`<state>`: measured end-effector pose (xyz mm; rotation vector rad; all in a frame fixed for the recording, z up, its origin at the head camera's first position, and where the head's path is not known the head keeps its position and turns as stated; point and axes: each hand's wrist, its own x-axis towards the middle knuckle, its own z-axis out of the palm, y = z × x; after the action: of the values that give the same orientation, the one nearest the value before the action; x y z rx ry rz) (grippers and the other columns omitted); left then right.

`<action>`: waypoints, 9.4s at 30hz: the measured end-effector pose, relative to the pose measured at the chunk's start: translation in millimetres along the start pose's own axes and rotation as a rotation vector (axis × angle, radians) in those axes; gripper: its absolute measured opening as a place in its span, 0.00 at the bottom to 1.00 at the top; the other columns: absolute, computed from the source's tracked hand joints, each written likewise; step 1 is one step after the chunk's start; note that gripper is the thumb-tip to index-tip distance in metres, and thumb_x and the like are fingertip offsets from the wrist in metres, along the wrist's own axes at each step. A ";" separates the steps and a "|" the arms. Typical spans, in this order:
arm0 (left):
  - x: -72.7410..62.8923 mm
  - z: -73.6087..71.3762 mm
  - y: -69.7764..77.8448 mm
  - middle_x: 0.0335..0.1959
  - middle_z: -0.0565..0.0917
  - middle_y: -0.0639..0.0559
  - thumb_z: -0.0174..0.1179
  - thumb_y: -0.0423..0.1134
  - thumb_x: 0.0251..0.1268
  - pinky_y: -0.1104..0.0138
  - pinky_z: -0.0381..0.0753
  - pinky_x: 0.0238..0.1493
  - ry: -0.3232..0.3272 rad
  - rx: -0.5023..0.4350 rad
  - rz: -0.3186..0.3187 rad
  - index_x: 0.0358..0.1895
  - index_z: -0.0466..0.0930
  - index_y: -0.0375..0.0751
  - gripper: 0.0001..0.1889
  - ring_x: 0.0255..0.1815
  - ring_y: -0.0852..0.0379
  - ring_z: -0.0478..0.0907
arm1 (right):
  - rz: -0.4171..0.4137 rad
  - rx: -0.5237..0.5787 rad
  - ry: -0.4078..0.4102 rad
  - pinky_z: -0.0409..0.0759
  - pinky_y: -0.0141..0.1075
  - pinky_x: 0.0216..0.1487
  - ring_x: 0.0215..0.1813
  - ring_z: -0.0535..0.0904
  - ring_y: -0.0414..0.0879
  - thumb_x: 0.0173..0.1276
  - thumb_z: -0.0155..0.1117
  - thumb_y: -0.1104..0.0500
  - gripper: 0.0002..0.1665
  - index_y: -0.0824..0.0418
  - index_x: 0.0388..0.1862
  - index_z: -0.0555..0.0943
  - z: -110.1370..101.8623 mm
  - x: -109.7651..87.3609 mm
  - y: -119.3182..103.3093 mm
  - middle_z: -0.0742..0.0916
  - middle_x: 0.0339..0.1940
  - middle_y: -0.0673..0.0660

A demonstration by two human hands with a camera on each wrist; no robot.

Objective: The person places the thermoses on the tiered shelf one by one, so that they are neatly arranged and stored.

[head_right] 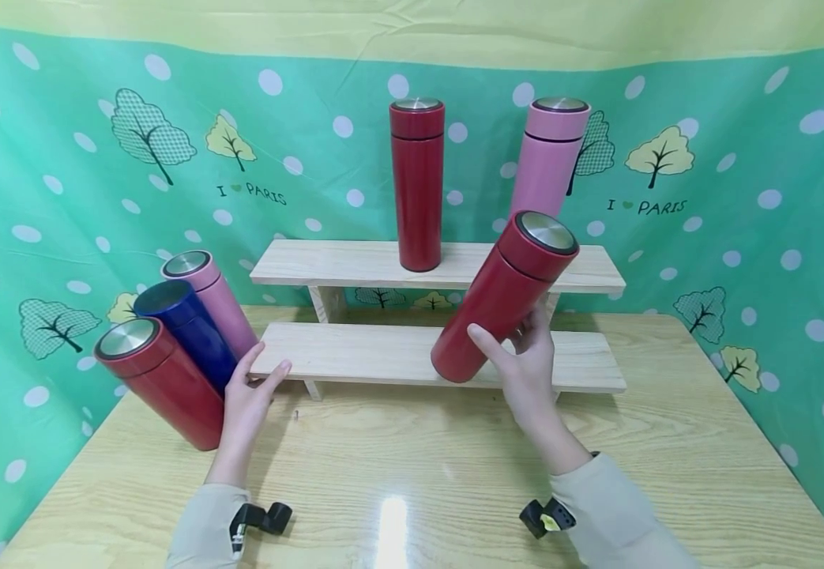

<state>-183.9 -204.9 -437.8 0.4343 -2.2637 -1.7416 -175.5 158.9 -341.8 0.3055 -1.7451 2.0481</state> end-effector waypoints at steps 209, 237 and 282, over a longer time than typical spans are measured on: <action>-1.4 -0.7 -0.2 0.77 0.58 0.44 0.66 0.53 0.65 0.74 0.72 0.44 -0.009 0.021 0.021 0.77 0.61 0.52 0.39 0.52 0.44 0.77 | -0.022 -0.635 -0.158 0.67 0.20 0.60 0.62 0.71 0.29 0.77 0.57 0.59 0.24 0.64 0.69 0.72 -117.0 -1.7 3.3 0.80 0.63 0.48; -1.1 -1.7 0.6 0.77 0.57 0.44 0.66 0.53 0.65 0.74 0.72 0.42 -0.009 0.026 0.023 0.77 0.60 0.52 0.39 0.50 0.46 0.76 | 0.235 -0.699 0.040 0.65 0.13 0.53 0.60 0.68 0.25 0.77 0.56 0.47 0.32 0.55 0.75 0.67 -180.8 6.2 32.2 0.75 0.69 0.43; -2.3 1.2 4.4 0.77 0.58 0.45 0.65 0.54 0.66 0.62 0.70 0.52 0.007 0.024 0.009 0.77 0.60 0.54 0.39 0.54 0.46 0.72 | 0.431 -0.696 -0.078 0.72 0.16 0.41 0.73 0.58 0.70 0.74 0.58 0.42 0.38 0.59 0.75 0.65 -196.9 6.6 60.5 0.61 0.76 0.72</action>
<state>-182.6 -201.9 -433.8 0.4340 -2.2804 -1.7071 -187.6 345.5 -428.5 -0.2296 -2.6035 1.5319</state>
